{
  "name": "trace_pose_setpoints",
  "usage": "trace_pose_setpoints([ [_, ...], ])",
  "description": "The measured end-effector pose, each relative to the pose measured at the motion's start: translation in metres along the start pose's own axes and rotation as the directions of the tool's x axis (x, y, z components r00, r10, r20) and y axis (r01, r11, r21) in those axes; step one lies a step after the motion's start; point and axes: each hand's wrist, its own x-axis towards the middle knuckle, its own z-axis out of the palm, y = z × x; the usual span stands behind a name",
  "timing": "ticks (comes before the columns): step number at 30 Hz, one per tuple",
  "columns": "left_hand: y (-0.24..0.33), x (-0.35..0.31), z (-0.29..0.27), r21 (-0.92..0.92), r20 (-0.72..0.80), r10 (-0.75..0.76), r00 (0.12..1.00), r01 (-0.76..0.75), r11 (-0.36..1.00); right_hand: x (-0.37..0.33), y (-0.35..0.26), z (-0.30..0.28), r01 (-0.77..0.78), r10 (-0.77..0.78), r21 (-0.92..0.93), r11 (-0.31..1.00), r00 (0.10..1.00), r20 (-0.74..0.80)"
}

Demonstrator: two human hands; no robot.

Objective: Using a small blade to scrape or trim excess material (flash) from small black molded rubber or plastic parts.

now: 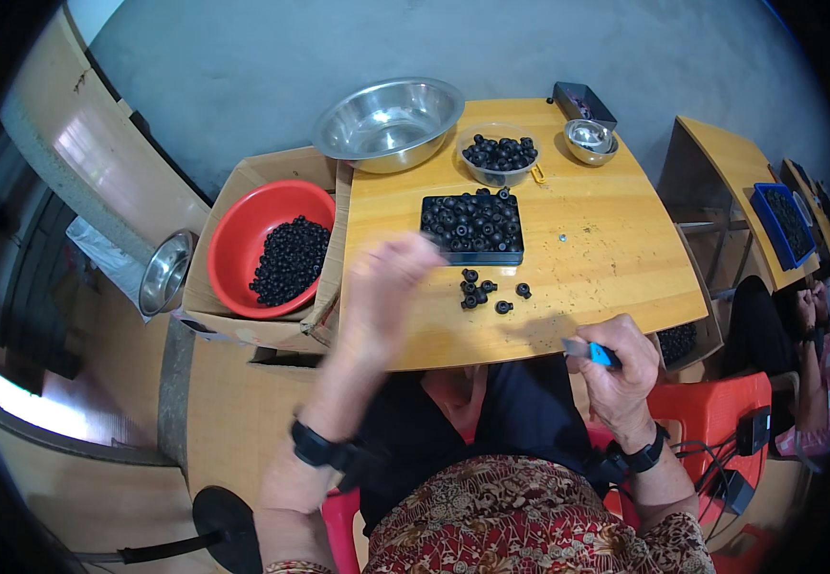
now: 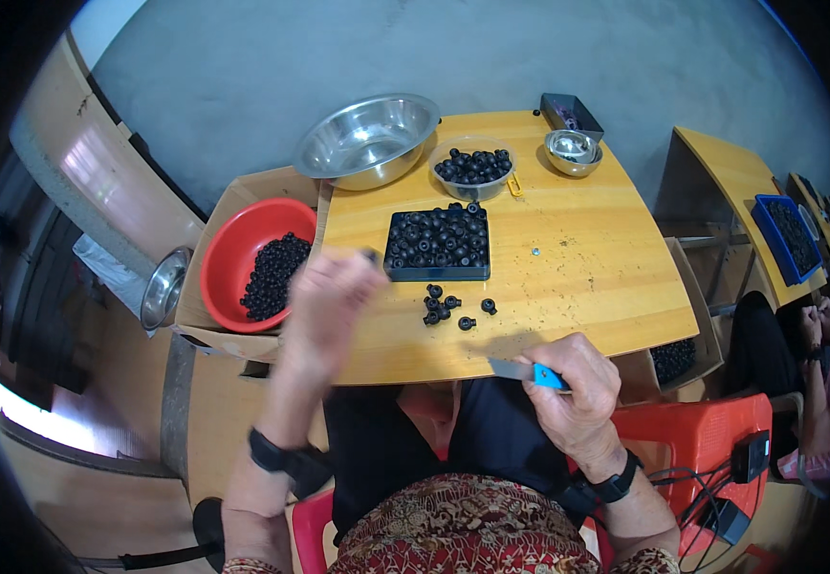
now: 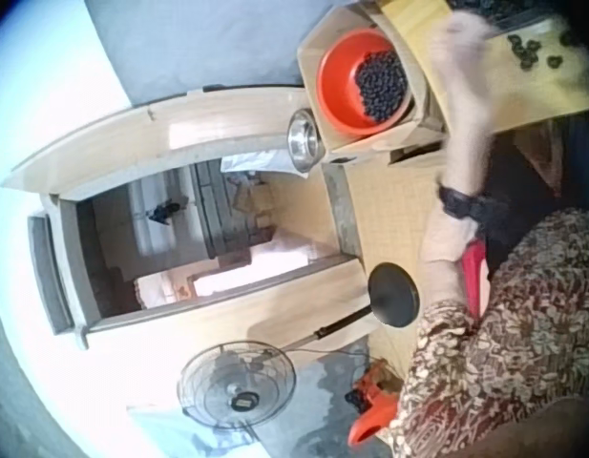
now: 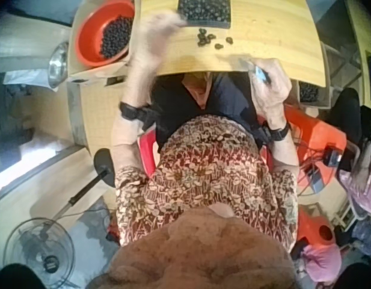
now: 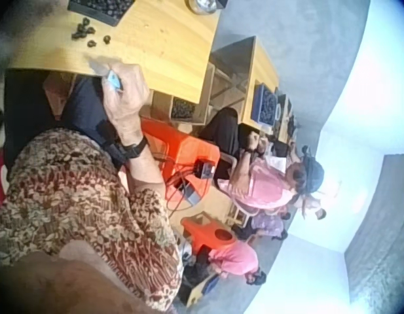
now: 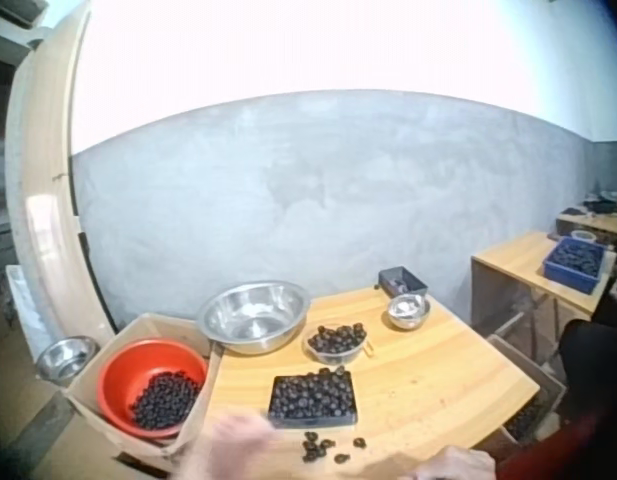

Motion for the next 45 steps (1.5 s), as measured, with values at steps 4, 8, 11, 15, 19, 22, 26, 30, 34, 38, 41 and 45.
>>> trace_pose_setpoints([
  [4, 0.022, 0.055, -0.12, 0.085, -0.355, 0.111, 0.928, -0.087, 0.993, -0.003, 0.002, 0.003, -0.125, 0.126, 0.075, 0.989, 0.992, -0.015],
  [8, 0.018, 0.062, -0.155, 0.56, -0.553, 0.313, 0.772, 0.067, 0.826, -0.001, 0.007, 0.003, -0.115, 0.117, 0.074, 0.991, 0.993, -0.026],
  [11, -0.003, 0.039, -0.096, 0.72, -0.156, 0.408, 0.9, -0.179, 0.671, -0.003, 0.011, 0.001, -0.083, 0.083, 0.018, 0.996, 0.996, -0.033],
  [15, -0.048, 0.019, -0.027, 0.814, 0.325, 0.333, 0.885, -0.441, 0.378, -0.005, 0.01, 0.0, -0.212, 0.219, 0.149, 0.966, 0.975, -0.037],
  [19, -0.07, 0.011, 0.008, 0.767, 0.375, 0.314, 0.873, -0.482, 0.424, -0.003, 0.009, -0.004, -0.204, 0.214, 0.164, 0.965, 0.976, -0.043],
  [22, -0.069, 0.005, 0.031, 0.752, 0.463, 0.411, 0.785, -0.594, 0.287, -0.002, 0.013, -0.005, -0.228, 0.245, 0.183, 0.956, 0.967, -0.071],
  [26, -0.078, -0.006, 0.045, 0.718, 0.628, 0.326, 0.706, -0.688, 0.108, 0.0, 0.015, -0.007, -0.236, 0.255, 0.185, 0.954, 0.963, -0.087],
  [30, -0.086, -0.009, 0.046, 0.759, 0.634, 0.232, 0.738, -0.651, -0.003, 0.002, 0.013, -0.008, -0.232, 0.252, 0.199, 0.952, 0.964, -0.082],
  [34, -0.086, -0.009, 0.047, 0.757, 0.629, 0.229, 0.743, -0.652, 0.039, 0.0, 0.014, -0.007, -0.242, 0.261, 0.217, 0.946, 0.963, -0.065],
  [38, -0.072, -0.014, 0.056, 0.675, 0.406, 0.098, 0.909, -0.37, 0.639, -0.002, 0.014, -0.003, -0.271, 0.291, 0.232, 0.934, 0.955, -0.056],
  [41, -0.052, -0.023, 0.072, 0.154, 0.262, -0.233, 0.937, 0.197, 0.968, -0.004, 0.013, -0.001, -0.299, 0.317, 0.26, 0.918, 0.948, -0.029],
  [45, -0.049, -0.037, 0.084, -0.284, 0.316, -0.313, 0.896, 0.404, 0.87, 0.002, 0.005, -0.001, -0.203, 0.209, 0.138, 0.969, 0.978, -0.028],
])
